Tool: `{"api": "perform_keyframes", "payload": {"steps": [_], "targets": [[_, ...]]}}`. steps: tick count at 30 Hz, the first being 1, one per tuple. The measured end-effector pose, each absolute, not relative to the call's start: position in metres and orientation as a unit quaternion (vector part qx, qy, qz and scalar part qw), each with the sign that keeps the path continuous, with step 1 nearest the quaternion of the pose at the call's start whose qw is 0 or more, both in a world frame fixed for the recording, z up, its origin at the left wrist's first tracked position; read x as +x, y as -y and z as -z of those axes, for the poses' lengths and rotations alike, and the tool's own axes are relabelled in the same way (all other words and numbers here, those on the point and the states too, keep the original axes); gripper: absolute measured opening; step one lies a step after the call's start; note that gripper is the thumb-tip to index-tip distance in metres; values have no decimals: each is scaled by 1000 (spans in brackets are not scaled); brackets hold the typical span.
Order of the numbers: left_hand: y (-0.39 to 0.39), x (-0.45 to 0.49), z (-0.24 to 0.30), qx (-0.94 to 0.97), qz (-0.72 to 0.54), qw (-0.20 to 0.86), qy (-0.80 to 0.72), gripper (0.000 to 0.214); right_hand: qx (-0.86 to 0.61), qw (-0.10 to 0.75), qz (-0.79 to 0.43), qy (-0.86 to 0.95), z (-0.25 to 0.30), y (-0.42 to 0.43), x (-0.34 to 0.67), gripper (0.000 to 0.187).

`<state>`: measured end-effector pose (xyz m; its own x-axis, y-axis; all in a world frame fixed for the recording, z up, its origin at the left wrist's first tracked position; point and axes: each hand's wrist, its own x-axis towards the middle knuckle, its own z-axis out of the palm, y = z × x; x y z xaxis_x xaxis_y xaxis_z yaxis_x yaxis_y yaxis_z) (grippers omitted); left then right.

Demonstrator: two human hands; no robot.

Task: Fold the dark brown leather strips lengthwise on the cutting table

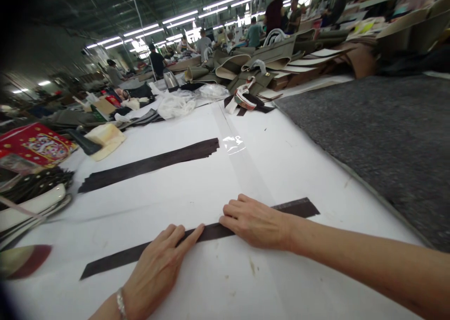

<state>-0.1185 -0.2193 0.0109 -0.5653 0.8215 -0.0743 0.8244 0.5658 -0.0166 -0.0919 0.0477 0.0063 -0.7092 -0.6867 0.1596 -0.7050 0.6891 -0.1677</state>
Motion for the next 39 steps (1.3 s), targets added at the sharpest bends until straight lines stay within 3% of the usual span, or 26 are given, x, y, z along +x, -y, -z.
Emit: {"api": "perform_keyframes", "payload": {"steps": [28, 39], "targets": [[200, -111, -18, 464, 106, 32, -879, 83, 433, 73, -46, 897, -7, -72, -83, 23], [185, -120, -13, 536, 7, 55, -843, 54, 419, 82, -38, 904, -9, -84, -76, 23]]}}
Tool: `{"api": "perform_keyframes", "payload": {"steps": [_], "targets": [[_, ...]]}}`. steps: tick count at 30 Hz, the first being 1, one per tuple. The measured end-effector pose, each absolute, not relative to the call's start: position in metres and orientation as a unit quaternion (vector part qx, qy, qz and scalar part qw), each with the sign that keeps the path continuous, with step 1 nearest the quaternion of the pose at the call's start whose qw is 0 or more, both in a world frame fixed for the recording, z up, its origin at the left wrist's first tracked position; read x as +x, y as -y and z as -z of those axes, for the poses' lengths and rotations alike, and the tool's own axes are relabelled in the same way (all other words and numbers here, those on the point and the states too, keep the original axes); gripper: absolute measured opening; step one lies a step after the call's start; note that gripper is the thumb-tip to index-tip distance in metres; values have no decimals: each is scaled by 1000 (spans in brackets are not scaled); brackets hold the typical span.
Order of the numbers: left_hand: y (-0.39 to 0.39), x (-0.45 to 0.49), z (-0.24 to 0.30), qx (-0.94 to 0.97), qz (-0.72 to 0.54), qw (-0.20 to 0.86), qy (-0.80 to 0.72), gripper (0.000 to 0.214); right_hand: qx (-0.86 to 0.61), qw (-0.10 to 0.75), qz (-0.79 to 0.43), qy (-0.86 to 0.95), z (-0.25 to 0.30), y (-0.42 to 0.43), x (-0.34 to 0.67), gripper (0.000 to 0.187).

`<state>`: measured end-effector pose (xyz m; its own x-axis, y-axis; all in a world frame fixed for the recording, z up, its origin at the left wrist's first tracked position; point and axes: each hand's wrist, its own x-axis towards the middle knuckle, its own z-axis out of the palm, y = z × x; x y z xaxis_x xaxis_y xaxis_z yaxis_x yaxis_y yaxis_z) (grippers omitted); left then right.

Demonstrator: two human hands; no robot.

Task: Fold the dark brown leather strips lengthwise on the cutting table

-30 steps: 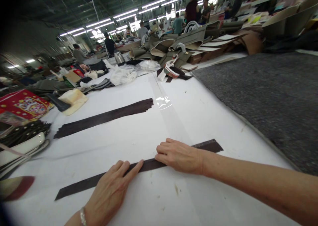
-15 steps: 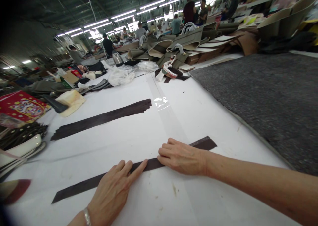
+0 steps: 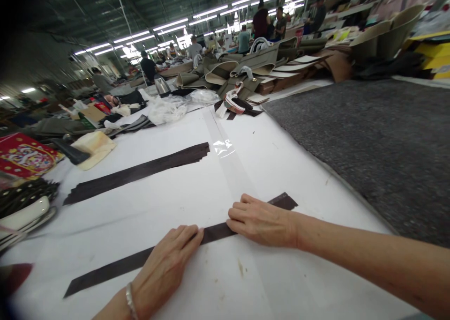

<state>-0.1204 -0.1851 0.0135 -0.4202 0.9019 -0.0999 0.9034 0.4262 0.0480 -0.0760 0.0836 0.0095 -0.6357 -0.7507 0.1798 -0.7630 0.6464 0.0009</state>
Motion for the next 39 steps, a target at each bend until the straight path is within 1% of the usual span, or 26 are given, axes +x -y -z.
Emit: {"api": "perform_keyframes", "payload": {"steps": [3, 5, 10, 22, 25, 30, 34, 36, 39], "targets": [[183, -124, -10, 544, -25, 73, -836, 48, 421, 80, -28, 903, -11, -88, -73, 24], [182, -124, -10, 542, -38, 80, -836, 48, 420, 80, -25, 904, -11, -91, -72, 24], [174, -121, -11, 528, -21, 88, -844, 62, 412, 72, -21, 908, -11, -97, -68, 24], [153, -115, -21, 509, 61, 73, -856, 77, 399, 59, -12, 915, -12, -118, -58, 22], [148, -116, -23, 519, 73, 62, -850, 71, 396, 53, -3, 917, -13, -124, -56, 23], [136, -116, -21, 557, 47, 14, -829, 48, 396, 60, 9, 916, -17, -132, -52, 23], [130, -118, -14, 597, 20, 42, -801, 29, 398, 73, 13, 914, -19, -137, -50, 23], [130, -121, -11, 604, 4, 54, -795, 27, 400, 84, 18, 913, -18, -139, -49, 23], [130, -123, -9, 609, -19, 63, -790, 40, 406, 91, 29, 909, -17, -141, -48, 24]]}}
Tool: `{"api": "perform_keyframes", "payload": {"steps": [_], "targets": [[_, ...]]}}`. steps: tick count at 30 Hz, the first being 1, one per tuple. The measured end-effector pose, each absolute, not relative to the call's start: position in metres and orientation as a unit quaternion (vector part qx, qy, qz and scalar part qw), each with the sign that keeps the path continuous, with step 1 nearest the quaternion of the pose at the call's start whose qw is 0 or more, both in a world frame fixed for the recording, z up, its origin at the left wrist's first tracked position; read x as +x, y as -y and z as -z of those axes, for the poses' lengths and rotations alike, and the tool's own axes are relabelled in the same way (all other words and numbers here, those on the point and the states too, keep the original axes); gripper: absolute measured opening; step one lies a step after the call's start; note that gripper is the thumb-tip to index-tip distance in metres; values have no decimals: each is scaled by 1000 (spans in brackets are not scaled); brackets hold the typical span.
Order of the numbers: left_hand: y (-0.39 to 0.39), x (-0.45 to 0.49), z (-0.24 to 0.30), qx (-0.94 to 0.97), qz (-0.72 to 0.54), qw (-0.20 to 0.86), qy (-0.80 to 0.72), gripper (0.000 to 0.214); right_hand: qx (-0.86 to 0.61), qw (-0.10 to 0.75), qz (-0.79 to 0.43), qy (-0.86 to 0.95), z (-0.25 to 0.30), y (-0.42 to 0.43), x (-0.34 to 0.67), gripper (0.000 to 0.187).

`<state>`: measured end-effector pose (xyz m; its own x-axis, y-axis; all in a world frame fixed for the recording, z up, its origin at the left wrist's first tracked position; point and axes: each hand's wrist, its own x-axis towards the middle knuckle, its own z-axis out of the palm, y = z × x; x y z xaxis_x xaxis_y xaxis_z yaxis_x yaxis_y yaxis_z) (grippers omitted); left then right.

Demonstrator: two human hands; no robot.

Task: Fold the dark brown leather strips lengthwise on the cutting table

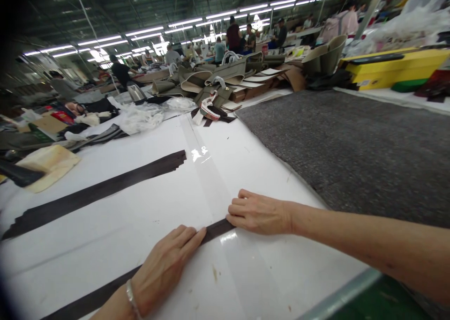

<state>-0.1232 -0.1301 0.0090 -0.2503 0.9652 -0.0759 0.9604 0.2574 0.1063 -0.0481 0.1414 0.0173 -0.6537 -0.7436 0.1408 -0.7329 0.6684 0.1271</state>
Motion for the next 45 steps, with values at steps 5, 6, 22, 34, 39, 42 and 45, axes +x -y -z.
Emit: {"api": "perform_keyframes", "payload": {"steps": [5, 6, 22, 34, 39, 42, 45], "targets": [[123, -123, -14, 593, -13, 73, -802, 53, 412, 91, 21, 907, -15, -146, -50, 23], [121, -123, -15, 591, -5, 73, -804, 53, 412, 88, 18, 907, -15, -148, -51, 23], [97, -118, -26, 591, 53, 48, -804, 56, 396, 83, 37, 914, -16, -174, -40, 26], [82, -111, -8, 638, 42, 20, -769, 27, 365, 76, 41, 927, -16, -186, -28, 26], [77, -108, -14, 627, 42, 21, -778, 50, 352, 70, 36, 933, -17, -189, -24, 27], [70, -106, -20, 616, 65, 31, -784, 54, 348, 79, 37, 933, -18, -190, -23, 27], [62, -104, -25, 608, 81, 33, -790, 55, 345, 87, 37, 934, -19, -192, -21, 26]]}}
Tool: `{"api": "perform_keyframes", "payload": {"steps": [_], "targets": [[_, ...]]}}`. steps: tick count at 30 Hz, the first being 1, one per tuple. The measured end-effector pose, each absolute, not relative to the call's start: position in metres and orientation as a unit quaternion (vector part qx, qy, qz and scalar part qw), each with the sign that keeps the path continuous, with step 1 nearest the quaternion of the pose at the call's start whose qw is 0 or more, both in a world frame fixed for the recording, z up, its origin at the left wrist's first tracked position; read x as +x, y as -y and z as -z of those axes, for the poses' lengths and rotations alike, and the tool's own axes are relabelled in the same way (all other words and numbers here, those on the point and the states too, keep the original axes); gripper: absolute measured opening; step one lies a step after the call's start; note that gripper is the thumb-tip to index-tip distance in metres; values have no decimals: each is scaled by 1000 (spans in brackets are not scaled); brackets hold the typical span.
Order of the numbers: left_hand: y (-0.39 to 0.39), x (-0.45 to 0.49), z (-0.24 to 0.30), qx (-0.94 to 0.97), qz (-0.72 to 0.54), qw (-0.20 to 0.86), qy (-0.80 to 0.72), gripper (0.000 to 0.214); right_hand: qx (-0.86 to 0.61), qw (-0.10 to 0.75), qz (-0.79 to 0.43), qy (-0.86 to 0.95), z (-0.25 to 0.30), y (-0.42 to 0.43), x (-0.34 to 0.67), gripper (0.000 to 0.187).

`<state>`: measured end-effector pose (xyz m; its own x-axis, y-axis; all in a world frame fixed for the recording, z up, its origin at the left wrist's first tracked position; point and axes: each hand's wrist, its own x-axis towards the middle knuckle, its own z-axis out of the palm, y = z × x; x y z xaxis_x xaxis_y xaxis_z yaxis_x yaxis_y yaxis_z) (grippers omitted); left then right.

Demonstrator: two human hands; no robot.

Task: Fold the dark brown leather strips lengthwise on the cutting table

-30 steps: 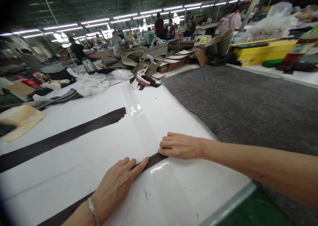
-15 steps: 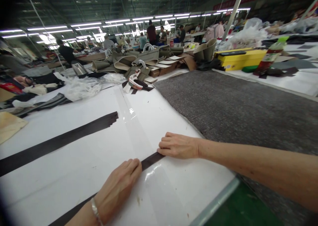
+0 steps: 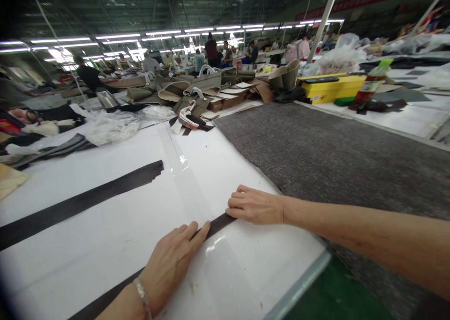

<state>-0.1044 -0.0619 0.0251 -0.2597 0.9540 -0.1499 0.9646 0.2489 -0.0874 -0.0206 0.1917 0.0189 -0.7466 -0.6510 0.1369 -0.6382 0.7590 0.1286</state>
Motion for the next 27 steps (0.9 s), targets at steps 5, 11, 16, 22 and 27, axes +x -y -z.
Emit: {"api": "perform_keyframes", "payload": {"steps": [5, 11, 16, 22, 27], "targets": [[53, -99, -22, 597, 95, 15, -797, 61, 334, 78, 44, 938, -18, -198, -16, 26], [51, -96, -18, 596, 89, -6, -798, 62, 320, 73, 52, 943, -16, -206, -9, 25], [51, -96, -19, 602, 88, -9, -793, 64, 306, 74, 63, 947, -16, -210, -4, 26], [46, -101, -14, 671, 68, -65, -735, 38, 295, 69, 68, 950, -15, -211, -1, 26], [41, -111, -11, 721, 22, -42, -691, 21, 284, 67, 26, 956, -13, -214, 5, 32]]}}
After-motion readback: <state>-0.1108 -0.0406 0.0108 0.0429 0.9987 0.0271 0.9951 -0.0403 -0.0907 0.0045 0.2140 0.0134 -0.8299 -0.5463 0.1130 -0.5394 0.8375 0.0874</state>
